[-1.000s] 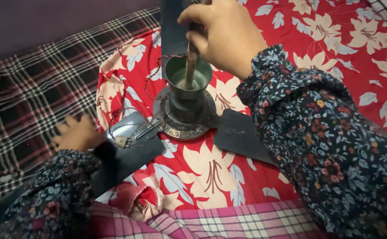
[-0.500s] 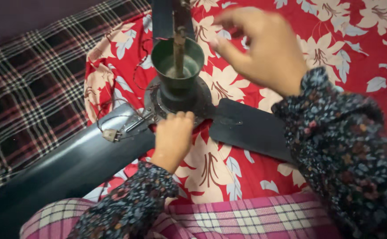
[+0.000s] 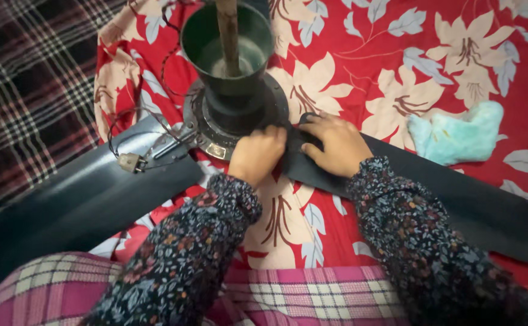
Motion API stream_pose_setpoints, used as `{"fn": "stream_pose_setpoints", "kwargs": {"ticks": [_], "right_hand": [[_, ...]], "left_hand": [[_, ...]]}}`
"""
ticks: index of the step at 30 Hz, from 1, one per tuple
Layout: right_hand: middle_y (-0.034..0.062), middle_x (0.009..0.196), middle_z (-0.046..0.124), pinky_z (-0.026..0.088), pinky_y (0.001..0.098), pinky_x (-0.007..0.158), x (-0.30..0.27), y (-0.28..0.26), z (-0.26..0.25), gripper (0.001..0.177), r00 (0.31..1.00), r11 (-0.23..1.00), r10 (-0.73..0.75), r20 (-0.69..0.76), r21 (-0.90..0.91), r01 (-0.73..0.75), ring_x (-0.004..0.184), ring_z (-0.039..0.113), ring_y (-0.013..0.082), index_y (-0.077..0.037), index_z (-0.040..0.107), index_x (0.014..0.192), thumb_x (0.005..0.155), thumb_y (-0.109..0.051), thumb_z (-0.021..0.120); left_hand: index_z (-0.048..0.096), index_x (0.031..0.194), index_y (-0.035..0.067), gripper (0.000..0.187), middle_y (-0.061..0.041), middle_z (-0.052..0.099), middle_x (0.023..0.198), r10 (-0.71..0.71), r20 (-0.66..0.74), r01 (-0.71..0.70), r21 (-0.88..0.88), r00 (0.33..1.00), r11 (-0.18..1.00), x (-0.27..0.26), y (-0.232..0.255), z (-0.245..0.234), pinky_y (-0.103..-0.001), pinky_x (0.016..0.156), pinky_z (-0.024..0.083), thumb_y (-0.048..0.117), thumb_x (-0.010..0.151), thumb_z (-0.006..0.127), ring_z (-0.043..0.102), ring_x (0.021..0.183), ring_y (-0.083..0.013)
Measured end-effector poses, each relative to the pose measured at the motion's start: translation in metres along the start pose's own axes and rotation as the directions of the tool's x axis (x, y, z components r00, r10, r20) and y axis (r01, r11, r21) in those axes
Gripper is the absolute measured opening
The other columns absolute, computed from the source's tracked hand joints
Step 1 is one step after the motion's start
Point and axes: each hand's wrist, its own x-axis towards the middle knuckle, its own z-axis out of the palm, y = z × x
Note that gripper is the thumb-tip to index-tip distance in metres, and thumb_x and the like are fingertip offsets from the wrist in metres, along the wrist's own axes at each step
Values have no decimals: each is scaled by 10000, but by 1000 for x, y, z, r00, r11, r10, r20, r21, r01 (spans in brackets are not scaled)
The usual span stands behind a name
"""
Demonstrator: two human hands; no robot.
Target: The person removes the fan blades from the ceiling fan hub one by one, unscrewing each blade and placing it aside on the bed. The person handles the fan hub and blades directly with their hands.
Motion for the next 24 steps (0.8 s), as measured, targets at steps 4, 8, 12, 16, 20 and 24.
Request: {"fn": "stream_pose_setpoints", "kwargs": {"ticks": [4,8,12,16,20,24], "right_hand": [[118,1544,484,268,586,1150,-10,8,18,560,998,999,-26,-53,-23,25,1470,355,335,-178,574,1436,914,-368,646],[118,1570,449,242,589,1167,-17,15,26,560,999,999,38,-26,-18,-38,1488,341,324,-186,537,1454,952,-426,600],[108,1599,407,216,598,1178,-25,17,32,568,995,995,94,16,28,-95,1501,306,319,-218,490,1503,984,-441,542],[104,1627,370,209,603,1185,-26,19,38,576,994,993,108,32,34,-109,1517,281,318,-225,443,1536,1004,-437,504],[98,1632,348,202,613,1174,-24,18,39,580,993,993,113,42,31,-114,1514,270,321,-230,430,1538,1002,-441,498],[94,1632,346,199,612,1180,-29,18,38,581,991,992,121,55,26,-123,1515,268,322,-227,426,1539,1001,-436,494]], "left_hand": [[624,914,123,46,-41,661,840,85,51,-88,71,995,994,10,-4,9,-305,528,564,153,881,613,709,683,-195],[625,927,113,58,-52,658,838,179,65,-184,83,982,979,11,-12,15,-311,551,570,138,879,604,710,679,-199],[629,943,85,109,-69,656,837,308,120,-325,167,944,931,11,-18,27,-296,556,572,157,868,598,706,668,-196],[650,877,91,85,-82,670,825,249,159,-253,3,955,967,19,-17,50,-337,567,580,161,884,602,712,693,-226],[671,858,94,87,-74,692,826,-49,152,52,-14,987,999,16,3,54,-370,577,580,129,894,599,719,736,-238],[671,856,149,97,-47,685,834,-228,98,227,17,969,974,17,16,38,-373,595,572,134,923,603,711,756,-215]]}}
